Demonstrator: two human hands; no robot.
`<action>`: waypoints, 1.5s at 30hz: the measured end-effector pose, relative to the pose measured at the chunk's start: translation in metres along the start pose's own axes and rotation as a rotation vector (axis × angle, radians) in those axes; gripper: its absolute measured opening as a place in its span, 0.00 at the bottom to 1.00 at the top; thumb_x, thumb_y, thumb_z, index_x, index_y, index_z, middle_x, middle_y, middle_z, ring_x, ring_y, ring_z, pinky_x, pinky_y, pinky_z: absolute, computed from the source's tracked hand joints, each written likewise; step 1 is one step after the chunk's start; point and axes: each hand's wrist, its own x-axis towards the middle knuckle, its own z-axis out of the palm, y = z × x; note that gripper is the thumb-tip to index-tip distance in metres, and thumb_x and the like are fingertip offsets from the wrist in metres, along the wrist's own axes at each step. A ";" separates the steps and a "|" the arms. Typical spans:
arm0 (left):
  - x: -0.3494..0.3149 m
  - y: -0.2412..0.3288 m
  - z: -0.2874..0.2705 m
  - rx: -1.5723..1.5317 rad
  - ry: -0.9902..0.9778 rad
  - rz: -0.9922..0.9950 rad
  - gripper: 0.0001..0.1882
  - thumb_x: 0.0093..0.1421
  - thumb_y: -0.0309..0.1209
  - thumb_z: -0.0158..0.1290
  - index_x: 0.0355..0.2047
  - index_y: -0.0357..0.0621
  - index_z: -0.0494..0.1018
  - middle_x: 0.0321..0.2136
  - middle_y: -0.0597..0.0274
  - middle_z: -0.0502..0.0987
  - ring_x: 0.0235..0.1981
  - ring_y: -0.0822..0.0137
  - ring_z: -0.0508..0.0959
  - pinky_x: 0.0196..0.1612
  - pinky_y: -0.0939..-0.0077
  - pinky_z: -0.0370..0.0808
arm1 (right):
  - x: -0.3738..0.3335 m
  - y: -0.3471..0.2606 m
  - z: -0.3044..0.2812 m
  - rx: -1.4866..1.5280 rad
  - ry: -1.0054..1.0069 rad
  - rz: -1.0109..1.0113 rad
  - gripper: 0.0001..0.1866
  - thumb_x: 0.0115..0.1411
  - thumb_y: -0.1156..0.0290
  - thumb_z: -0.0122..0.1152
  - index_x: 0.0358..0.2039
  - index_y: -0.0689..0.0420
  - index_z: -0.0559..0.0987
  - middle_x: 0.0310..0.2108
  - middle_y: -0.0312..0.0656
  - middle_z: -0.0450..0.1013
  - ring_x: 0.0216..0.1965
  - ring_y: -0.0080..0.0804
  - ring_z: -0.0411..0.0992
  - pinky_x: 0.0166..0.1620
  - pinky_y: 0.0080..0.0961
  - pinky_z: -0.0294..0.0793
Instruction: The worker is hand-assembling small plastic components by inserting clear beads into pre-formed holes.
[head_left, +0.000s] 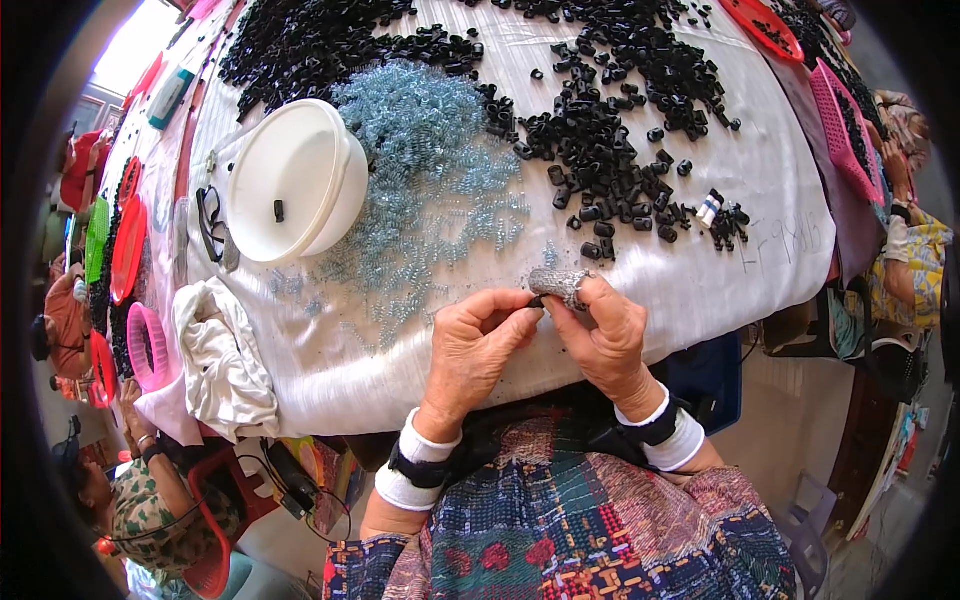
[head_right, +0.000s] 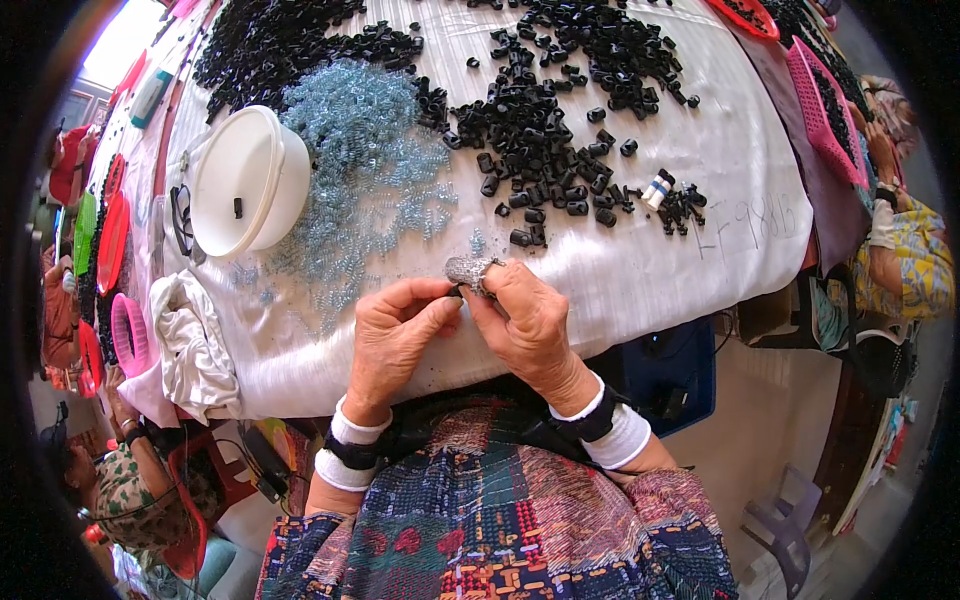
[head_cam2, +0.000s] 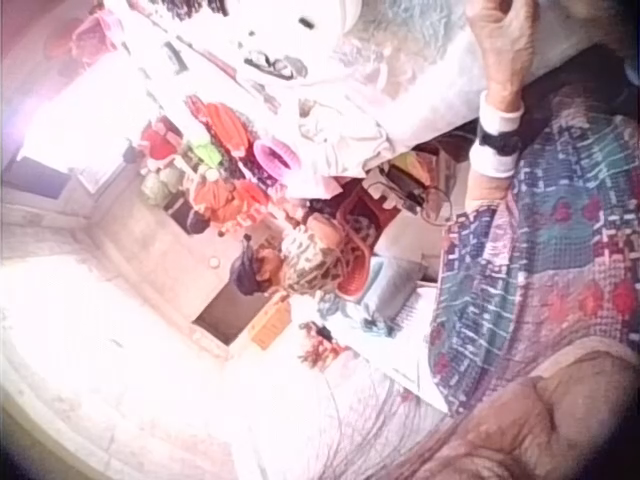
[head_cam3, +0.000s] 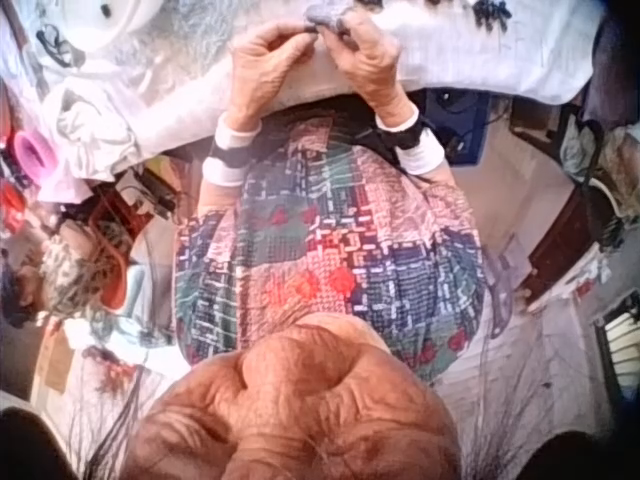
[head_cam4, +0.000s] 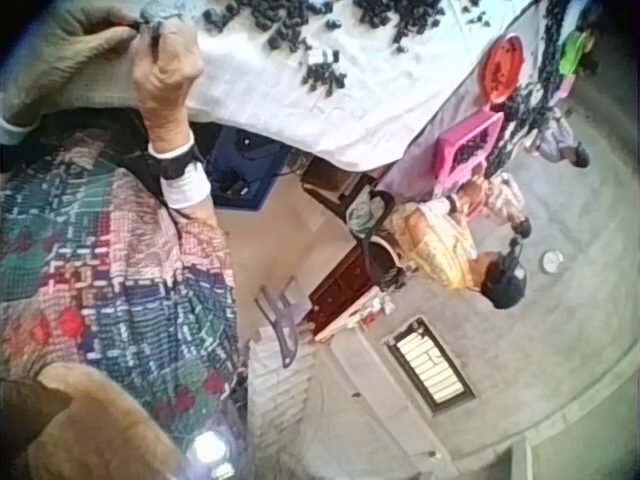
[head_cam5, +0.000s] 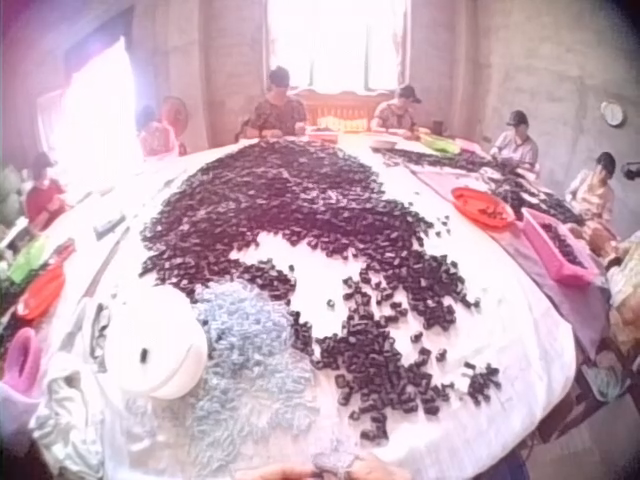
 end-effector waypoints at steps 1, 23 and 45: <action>0.000 0.001 0.000 -0.002 0.001 0.005 0.08 0.57 0.24 0.57 0.36 0.33 0.76 0.25 0.66 0.78 0.26 0.80 0.75 0.30 0.87 0.73 | 0.001 -0.001 0.000 -0.011 0.008 -0.002 0.12 0.48 0.85 0.63 0.35 0.60 0.78 0.24 0.43 0.71 0.22 0.33 0.71 0.26 0.25 0.71; 0.004 0.017 -0.006 -0.134 -0.027 -0.132 0.05 0.56 0.24 0.55 0.32 0.34 0.76 0.25 0.63 0.78 0.25 0.75 0.77 0.31 0.83 0.75 | 0.004 -0.005 -0.006 -0.004 -0.069 -0.060 0.19 0.42 0.78 0.69 0.36 0.64 0.73 0.33 0.48 0.69 0.33 0.44 0.69 0.35 0.33 0.71; 0.013 0.022 -0.004 -0.118 0.006 -0.211 0.06 0.54 0.26 0.56 0.30 0.35 0.77 0.26 0.61 0.78 0.26 0.75 0.76 0.30 0.84 0.73 | 0.006 -0.006 0.006 -0.244 -0.091 -0.210 0.17 0.44 0.67 0.68 0.29 0.61 0.71 0.27 0.46 0.67 0.30 0.44 0.67 0.34 0.36 0.69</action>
